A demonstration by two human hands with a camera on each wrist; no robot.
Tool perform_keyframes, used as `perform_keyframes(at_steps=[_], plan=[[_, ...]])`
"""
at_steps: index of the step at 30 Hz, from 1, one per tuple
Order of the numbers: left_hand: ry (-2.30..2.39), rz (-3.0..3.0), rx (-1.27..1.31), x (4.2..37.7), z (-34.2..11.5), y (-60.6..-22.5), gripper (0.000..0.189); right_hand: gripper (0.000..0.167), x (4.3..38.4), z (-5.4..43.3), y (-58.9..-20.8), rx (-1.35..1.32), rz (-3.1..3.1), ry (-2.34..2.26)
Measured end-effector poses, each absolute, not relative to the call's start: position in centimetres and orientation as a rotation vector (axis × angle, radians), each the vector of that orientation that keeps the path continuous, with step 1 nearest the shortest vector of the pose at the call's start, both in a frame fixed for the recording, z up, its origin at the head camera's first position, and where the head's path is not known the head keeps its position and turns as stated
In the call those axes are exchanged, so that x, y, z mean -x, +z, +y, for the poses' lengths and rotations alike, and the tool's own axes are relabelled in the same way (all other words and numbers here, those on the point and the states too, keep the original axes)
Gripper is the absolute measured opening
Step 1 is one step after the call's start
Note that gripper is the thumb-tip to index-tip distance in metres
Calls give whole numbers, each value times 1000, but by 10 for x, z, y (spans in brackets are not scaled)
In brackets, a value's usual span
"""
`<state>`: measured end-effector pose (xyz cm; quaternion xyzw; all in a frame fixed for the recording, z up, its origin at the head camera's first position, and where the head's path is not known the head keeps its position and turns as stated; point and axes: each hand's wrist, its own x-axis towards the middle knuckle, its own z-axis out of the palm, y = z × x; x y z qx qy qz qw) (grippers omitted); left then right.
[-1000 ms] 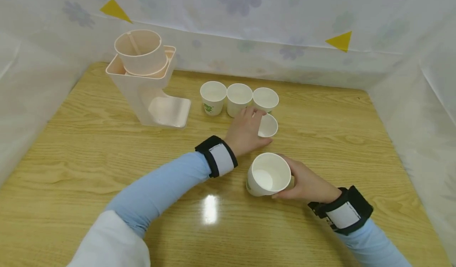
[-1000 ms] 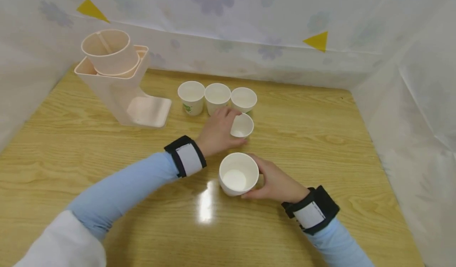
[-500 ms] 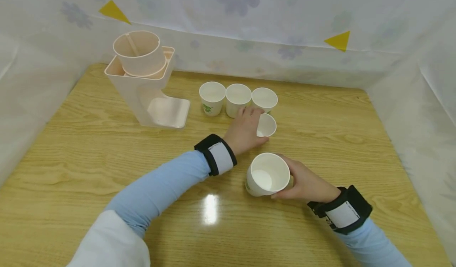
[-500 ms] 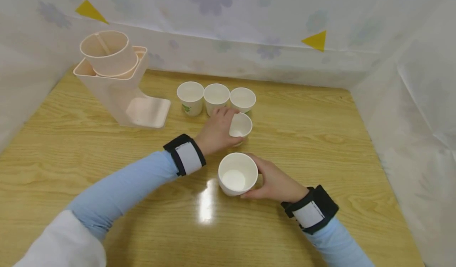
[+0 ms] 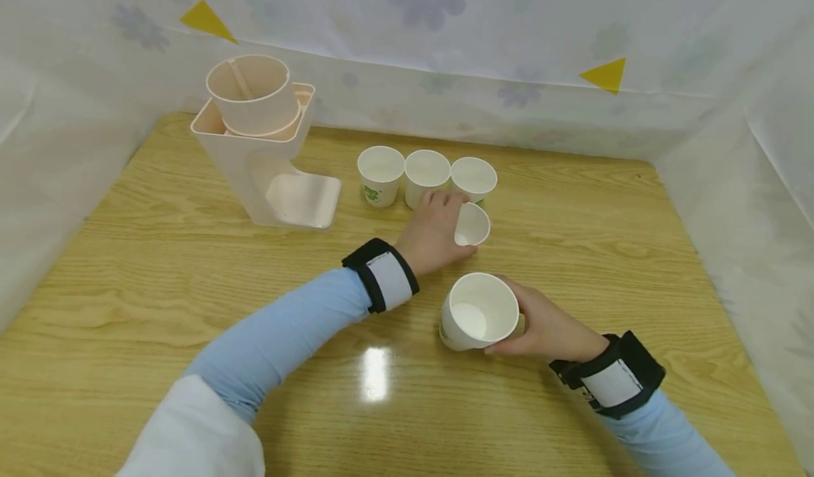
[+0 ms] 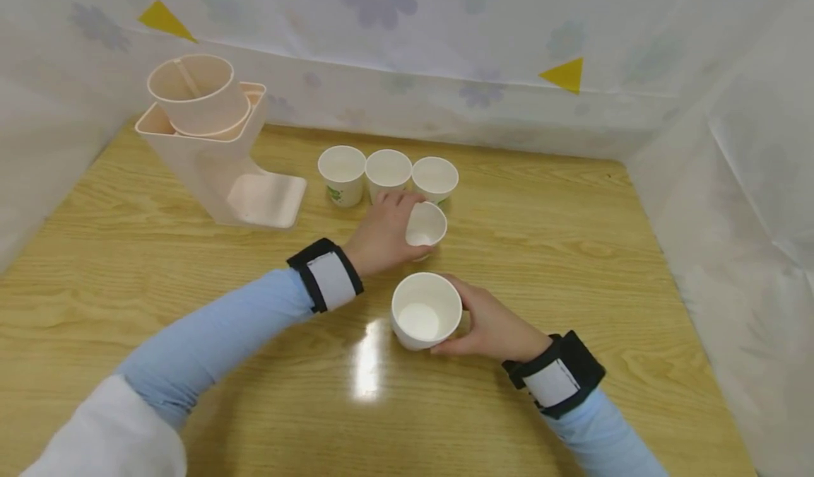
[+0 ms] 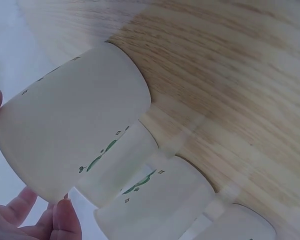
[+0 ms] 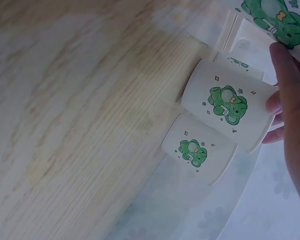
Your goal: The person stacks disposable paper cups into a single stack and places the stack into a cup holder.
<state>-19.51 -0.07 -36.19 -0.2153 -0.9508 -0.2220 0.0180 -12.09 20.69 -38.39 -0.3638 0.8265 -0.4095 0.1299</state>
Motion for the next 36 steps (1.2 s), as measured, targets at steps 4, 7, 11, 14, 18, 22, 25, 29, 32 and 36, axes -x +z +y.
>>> perform_keyframes(at_steps=[4, 7, 11, 14, 18, 22, 25, 29, 32, 36], plan=[[-717, -2933, 659, 194, -4, -362, 73, 77, 121, 207, -384, 1062, 2409, -1184], [-736, -2936, 655, 194, -7, -361, 73, 77, 121, 207, -384, 1045, 2403, -1186], [-759, -2964, 628, 195, -11, -358, 73, 77, 121, 206, -384, 1020, 2395, -1194], [-757, -2974, 604, 194, -15, -355, 72, 77, 122, 206, -385, 1022, 2394, -1195], [-759, -2971, 593, 192, -20, -348, 73, 77, 122, 205, -384, 1023, 2389, -1198], [-760, -2964, 593, 190, -24, -343, 73, 78, 121, 204, -382, 998, 2377, -1200], [-750, -2952, 604, 188, -25, -340, 74, 78, 121, 204, -381, 993, 2373, -1201], [-777, -2941, 615, 185, -29, -336, 72, 79, 121, 203, -381, 1000, 2375, -1203], [-817, -2942, 610, 182, -32, -332, 71, 79, 122, 203, -381, 1007, 2379, -1200], [-834, -2939, 593, 180, -36, -325, 72, 78, 122, 204, -383, 1012, 2382, -1201]])
